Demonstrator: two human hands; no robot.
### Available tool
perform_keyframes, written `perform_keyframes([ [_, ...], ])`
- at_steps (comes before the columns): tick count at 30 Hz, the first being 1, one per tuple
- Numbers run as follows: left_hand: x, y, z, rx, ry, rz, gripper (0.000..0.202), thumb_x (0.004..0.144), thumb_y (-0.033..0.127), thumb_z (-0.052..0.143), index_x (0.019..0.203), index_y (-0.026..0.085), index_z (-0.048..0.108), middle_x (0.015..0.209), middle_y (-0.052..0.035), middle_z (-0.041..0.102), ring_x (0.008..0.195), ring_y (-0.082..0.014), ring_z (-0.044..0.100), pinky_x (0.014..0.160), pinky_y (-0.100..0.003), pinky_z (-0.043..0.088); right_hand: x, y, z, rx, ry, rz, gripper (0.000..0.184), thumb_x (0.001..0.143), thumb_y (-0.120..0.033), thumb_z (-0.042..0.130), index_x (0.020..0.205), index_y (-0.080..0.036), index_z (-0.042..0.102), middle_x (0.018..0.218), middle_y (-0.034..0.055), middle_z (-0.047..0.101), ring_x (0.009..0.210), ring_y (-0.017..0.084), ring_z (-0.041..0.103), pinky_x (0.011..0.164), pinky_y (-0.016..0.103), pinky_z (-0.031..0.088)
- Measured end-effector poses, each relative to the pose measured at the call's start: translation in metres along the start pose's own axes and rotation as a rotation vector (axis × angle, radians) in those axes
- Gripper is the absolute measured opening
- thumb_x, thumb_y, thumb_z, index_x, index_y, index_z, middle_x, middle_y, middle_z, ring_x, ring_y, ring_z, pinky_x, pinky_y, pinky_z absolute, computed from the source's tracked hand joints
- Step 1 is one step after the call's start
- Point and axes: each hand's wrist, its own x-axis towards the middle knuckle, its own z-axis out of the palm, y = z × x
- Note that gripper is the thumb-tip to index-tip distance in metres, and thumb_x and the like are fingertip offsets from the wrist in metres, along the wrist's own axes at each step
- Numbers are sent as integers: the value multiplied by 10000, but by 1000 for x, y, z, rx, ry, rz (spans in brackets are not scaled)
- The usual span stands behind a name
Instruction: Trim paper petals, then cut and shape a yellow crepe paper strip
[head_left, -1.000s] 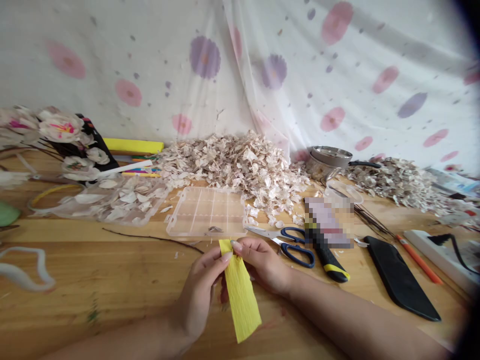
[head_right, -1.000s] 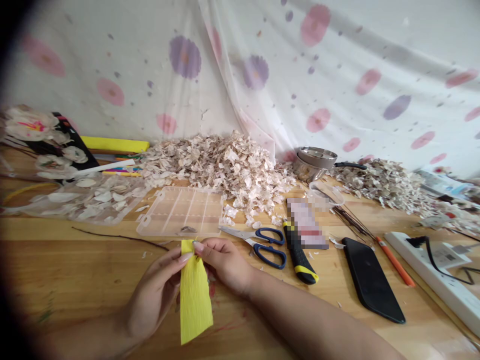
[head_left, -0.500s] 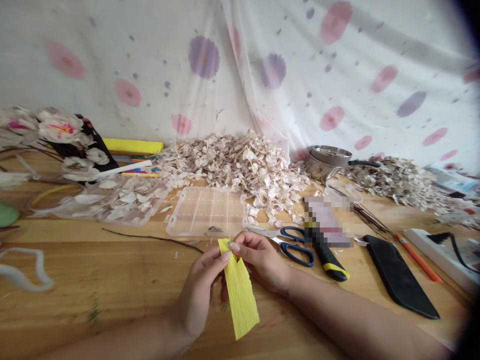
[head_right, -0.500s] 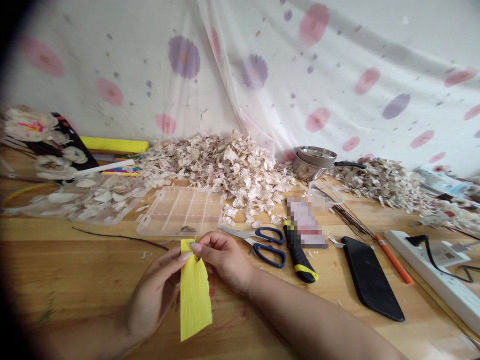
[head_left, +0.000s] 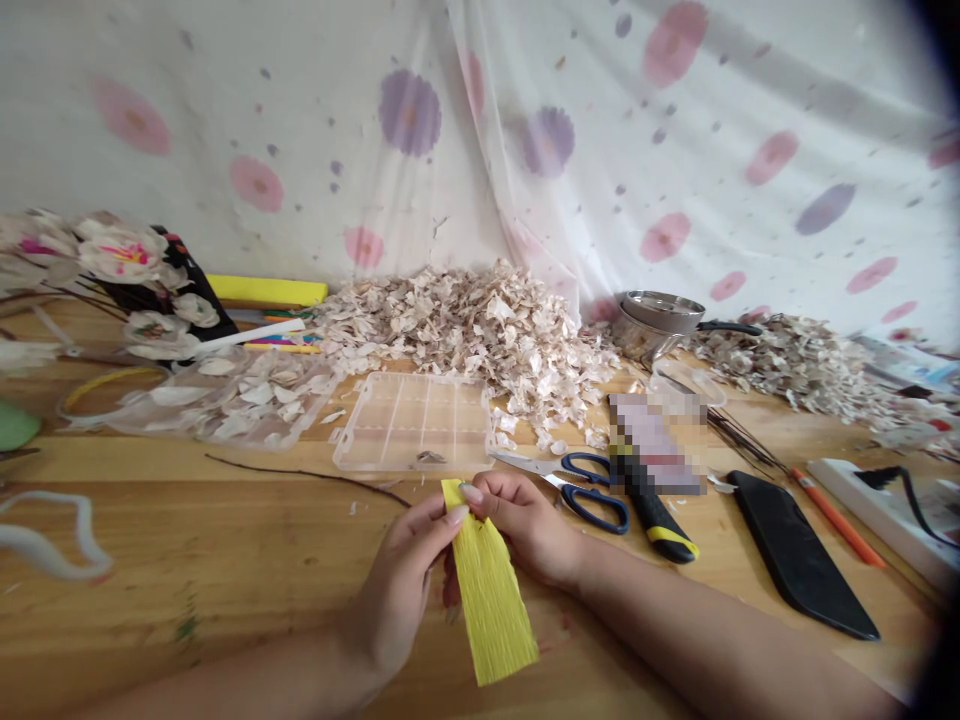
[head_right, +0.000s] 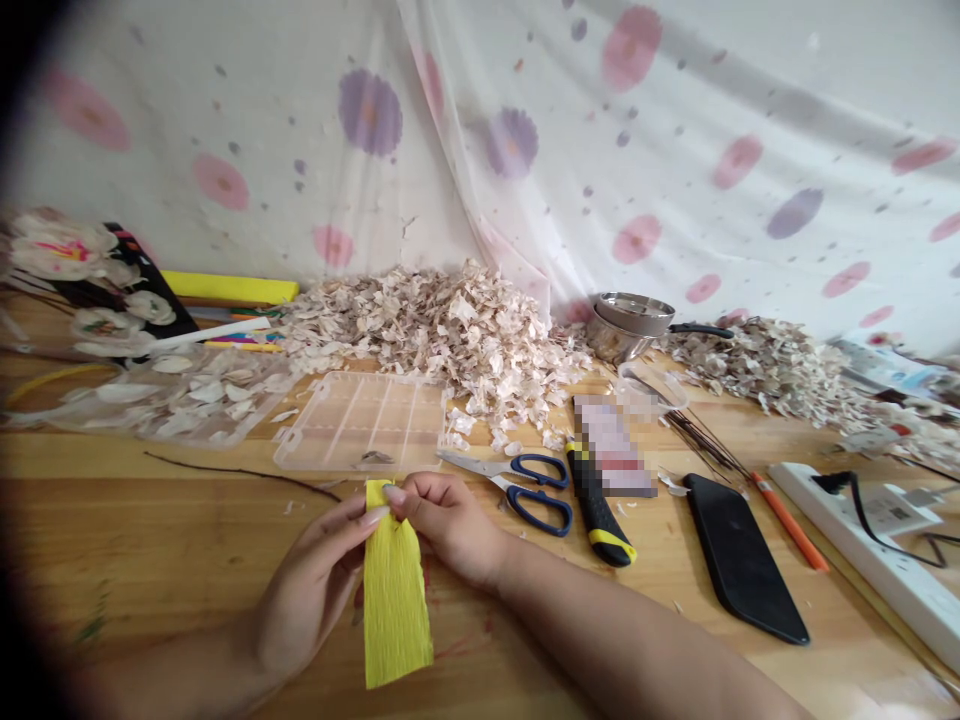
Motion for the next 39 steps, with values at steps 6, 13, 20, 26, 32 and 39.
perform_keyframes([
  [6,-1,-1,-1,47,9,-29,202,798,354,572,759,161,615,536,42,458,446,-79,415,397,-177,343,-2,-3,3,32,-76,45,417,754,-508,634,595,-143,508,522,-33,505,449,77,462,481,206,385],
  [13,-2,-2,-3,84,-13,-33,225,808,362,556,828,156,646,535,40,466,446,-84,430,392,-179,362,-3,-2,1,-13,-161,70,486,778,-581,559,587,-133,555,504,-6,539,450,105,512,510,247,447],
  [20,-2,-1,-1,53,-4,-40,209,798,362,574,774,160,625,519,41,485,432,-84,441,402,-187,351,-1,2,-3,-43,-55,-22,501,704,-613,618,575,-151,472,457,-61,436,363,46,346,397,181,287],
  [26,-2,3,1,36,-12,-24,214,808,331,566,675,164,576,490,41,492,399,-76,435,411,-195,345,-2,0,-2,-38,-43,17,395,742,-503,651,653,-141,519,518,-43,501,373,42,363,387,169,244],
  [32,1,0,-1,71,0,-29,232,797,377,567,710,162,588,517,37,484,425,-84,437,388,-183,347,-2,-2,0,-52,-102,41,455,783,-554,572,590,-147,509,472,-48,466,370,48,365,384,171,286],
  [39,-2,-2,0,108,-35,-95,253,798,404,583,697,173,569,540,41,473,465,-86,442,416,-179,359,-3,0,-2,-95,-126,51,508,761,-605,561,582,-130,568,474,-13,515,425,87,475,434,201,382],
])
